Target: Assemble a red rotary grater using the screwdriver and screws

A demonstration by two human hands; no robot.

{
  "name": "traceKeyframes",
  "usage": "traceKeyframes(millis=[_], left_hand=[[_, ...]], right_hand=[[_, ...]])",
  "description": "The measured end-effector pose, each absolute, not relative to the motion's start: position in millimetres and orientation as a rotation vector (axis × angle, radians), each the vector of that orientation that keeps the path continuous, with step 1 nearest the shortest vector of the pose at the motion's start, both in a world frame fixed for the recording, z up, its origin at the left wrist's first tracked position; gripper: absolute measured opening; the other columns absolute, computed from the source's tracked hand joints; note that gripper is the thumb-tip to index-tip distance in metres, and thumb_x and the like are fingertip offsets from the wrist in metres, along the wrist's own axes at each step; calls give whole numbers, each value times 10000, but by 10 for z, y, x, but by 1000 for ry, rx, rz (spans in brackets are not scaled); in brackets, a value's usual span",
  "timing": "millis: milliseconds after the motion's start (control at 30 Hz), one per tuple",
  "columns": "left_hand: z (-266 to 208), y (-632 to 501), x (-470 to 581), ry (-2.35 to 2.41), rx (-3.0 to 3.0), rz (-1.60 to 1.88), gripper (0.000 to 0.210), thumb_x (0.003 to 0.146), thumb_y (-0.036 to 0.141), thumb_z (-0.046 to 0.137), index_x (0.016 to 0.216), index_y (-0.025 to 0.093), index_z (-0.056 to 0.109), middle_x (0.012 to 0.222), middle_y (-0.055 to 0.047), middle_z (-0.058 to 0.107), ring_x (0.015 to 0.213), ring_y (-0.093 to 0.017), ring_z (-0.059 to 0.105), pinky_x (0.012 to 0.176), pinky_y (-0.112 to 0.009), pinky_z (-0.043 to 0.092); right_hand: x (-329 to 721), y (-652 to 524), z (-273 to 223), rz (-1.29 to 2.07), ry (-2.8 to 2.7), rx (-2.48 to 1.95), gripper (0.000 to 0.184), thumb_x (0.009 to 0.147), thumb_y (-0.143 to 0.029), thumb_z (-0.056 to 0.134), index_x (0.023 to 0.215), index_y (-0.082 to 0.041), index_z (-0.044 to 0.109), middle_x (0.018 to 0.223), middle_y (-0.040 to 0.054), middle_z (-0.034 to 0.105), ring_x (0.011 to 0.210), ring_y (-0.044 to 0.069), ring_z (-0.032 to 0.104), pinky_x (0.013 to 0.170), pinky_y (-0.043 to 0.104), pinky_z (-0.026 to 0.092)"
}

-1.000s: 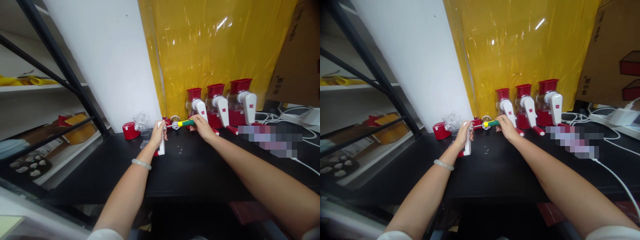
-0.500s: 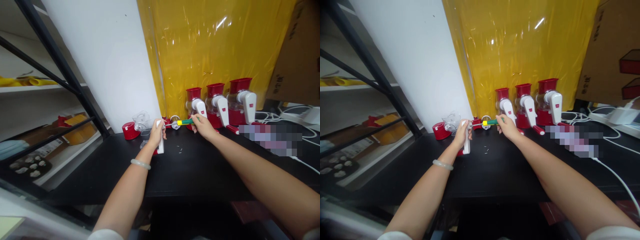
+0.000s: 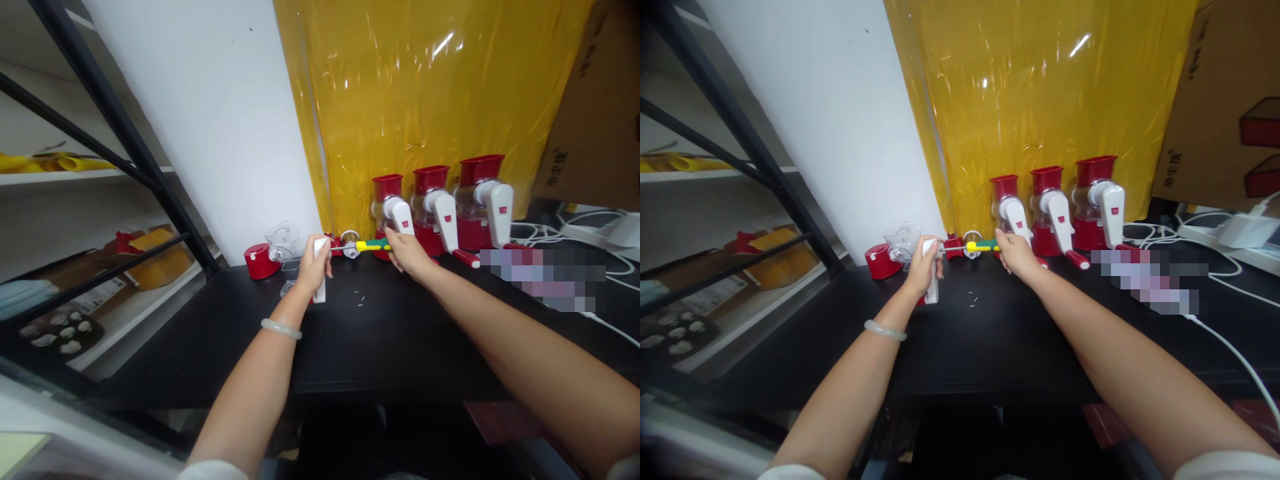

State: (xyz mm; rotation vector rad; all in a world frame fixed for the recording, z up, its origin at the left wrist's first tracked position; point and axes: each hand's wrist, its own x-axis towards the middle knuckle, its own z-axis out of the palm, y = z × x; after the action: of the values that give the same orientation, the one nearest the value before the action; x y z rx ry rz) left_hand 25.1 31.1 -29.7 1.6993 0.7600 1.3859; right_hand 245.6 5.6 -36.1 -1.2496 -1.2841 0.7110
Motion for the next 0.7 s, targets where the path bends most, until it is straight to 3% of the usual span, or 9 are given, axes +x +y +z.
traceKeyframes(millis=[167,367,500,600,700], left_hand=[[-304,301,222,714,1788,1401,287,921,502,555,1021,244,481,584,72,461,386,-105,444,400,-218,366],[-272,279,223,651,1805,1429,300,919,510,549,1044,243,490,598,64,476,399,-109,455,400,-217,383],[-258,273,270,655,1713,1349,352,885,554,580,1007,237,485,572,78,455,368,-103,434,370,-204,367],[-267,288,299,669,1578,1227,392,869,596,578,956,231,464,547,82,443,351,-102,410,357,-194,355],[-271,326,286,696,1396,1116,414,886,621,538,875,218,446,539,74,435,347,-90,381,359,-181,338]], right_hand=[[2468,77,-374,703,-1258,-1358,549,909,-614,396,521,-226,406,307,-18,369,247,100,324,292,251,248],[2482,107,-403,736,-1228,-1398,598,908,-642,349,524,-209,498,323,14,411,255,122,375,294,265,292],[2476,95,-379,693,-1218,-1193,402,929,-525,392,755,-197,547,436,-6,502,337,126,484,367,239,385],[2501,97,-368,617,-1209,-1015,178,906,-366,445,1012,-230,487,681,-17,596,470,129,581,477,257,477],[2540,66,-360,395,-1384,-923,255,847,-274,535,1088,-235,460,979,33,618,684,134,653,703,311,536]])
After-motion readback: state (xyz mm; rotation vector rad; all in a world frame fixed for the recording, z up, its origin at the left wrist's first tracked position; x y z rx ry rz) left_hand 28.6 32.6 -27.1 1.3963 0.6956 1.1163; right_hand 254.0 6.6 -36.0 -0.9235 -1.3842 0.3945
